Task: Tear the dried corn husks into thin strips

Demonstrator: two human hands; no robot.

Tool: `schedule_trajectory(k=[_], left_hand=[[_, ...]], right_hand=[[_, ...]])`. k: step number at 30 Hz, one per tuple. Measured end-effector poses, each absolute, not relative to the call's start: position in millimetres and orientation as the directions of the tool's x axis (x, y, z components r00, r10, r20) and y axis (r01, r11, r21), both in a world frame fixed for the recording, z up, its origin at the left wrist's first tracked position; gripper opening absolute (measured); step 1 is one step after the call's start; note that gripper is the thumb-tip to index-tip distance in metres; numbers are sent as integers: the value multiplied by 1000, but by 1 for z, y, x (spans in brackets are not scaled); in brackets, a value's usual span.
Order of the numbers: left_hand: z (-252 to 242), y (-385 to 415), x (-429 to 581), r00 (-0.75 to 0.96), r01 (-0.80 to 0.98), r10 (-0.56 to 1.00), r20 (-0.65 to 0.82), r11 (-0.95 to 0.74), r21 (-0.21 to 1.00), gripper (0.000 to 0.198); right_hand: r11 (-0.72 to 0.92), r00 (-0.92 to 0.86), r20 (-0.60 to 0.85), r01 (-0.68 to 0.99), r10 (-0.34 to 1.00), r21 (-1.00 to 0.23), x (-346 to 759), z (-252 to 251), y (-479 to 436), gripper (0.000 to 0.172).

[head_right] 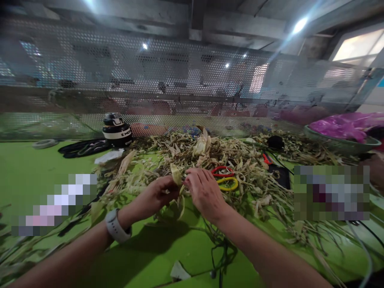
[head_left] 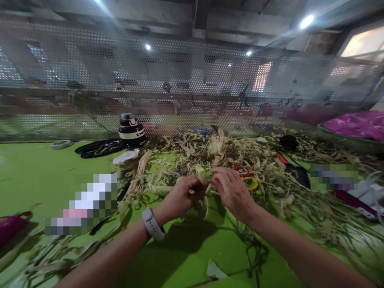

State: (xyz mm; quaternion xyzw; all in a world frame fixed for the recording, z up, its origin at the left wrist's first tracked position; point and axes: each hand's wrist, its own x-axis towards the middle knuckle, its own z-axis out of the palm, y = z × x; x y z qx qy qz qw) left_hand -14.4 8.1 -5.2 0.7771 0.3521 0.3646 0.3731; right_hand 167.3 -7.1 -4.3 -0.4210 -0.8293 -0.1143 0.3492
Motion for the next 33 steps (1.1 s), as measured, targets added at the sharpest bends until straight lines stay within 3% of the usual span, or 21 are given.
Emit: schedule_trajectory(k=[2, 4, 7, 9, 13, 21, 25, 28, 33], left_hand=[[-3, 7, -13, 526, 270, 781, 337, -529, 804, 9], [-3, 6, -12, 530, 221, 789, 312, -484, 847, 7], [-3, 4, -10, 504, 36, 846, 174, -222, 974, 12], [-4, 2, -7, 484, -113, 872, 66, -13, 994, 19], [-8, -3, -1, 393, -323, 919, -24, 163, 932, 23], [-13, -11, 13, 188, -384, 982, 13, 61, 921, 30], [-12, -5, 9, 82, -379, 997, 1, 30, 925, 30], [-12, 0, 5, 48, -349, 999, 10, 7, 937, 27], [-15, 4, 2, 76, -191, 993, 93, -77, 979, 22]], right_hand=[[549, -310, 616, 801, 724, -241, 167, -7, -7, 19], [456, -200, 530, 789, 824, -412, 166, -8, -7, 20], [386, -79, 455, 668, 887, -636, 163, -11, -8, 20], [376, -39, 431, 565, 901, -734, 160, -12, -7, 21], [332, 14, 375, 432, 927, -838, 157, -18, -5, 20], [257, -26, 259, 240, 966, -936, 152, -26, -6, 22], [410, -56, 416, 329, 908, -851, 150, -23, -10, 34], [584, -176, 598, 543, 782, -603, 151, -21, -13, 21], [648, -409, 633, 735, 657, -198, 155, -18, -13, 19]])
